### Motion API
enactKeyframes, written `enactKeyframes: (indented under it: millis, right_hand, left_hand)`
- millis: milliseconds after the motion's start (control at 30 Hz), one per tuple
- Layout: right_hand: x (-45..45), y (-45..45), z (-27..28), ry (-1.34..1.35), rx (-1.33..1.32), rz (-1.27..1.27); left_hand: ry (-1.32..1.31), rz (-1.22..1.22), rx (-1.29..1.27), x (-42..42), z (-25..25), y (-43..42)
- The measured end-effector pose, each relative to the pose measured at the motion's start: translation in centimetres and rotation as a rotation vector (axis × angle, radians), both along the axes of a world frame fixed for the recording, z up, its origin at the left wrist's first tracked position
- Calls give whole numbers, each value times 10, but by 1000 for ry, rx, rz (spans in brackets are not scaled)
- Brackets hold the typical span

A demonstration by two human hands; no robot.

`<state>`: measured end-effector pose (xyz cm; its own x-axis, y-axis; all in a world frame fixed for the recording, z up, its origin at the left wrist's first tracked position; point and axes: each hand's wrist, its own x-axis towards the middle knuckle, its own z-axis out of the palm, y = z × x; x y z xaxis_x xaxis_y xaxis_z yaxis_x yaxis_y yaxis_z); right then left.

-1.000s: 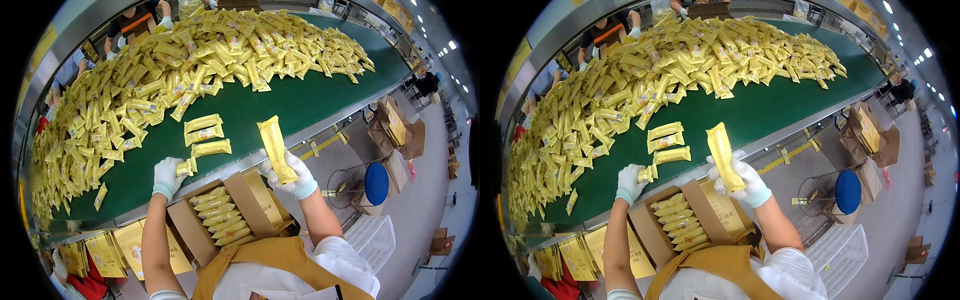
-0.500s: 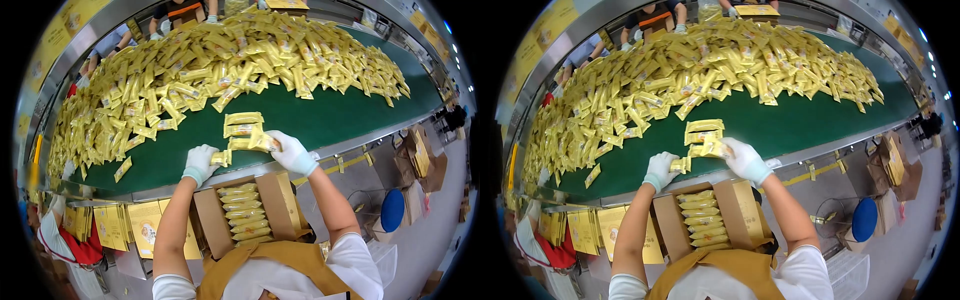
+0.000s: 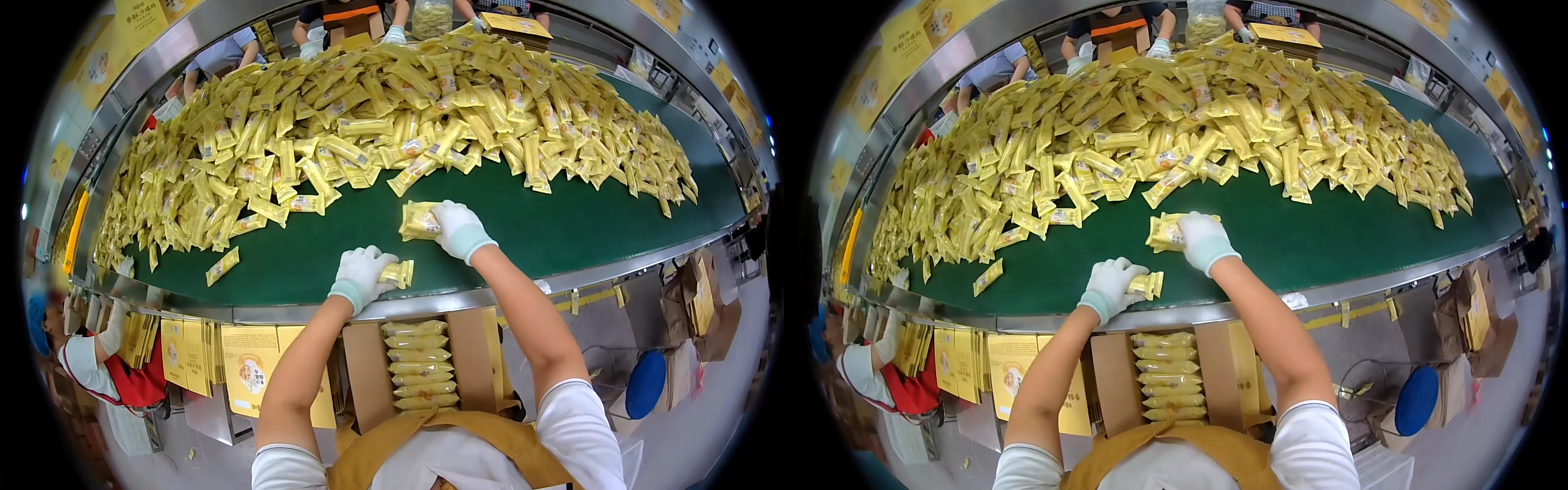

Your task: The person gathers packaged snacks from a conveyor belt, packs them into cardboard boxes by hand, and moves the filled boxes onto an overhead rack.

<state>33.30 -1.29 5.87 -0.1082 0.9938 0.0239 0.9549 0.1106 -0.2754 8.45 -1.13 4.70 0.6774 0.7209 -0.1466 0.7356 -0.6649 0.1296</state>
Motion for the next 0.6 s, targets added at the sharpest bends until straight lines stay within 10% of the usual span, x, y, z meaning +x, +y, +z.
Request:
enactKeyframes:
  millis: [600]
  right_hand:
    - [30,-65,-34,-225,273,137]
  left_hand:
    - [-68,29,235,-39,-13,-15]
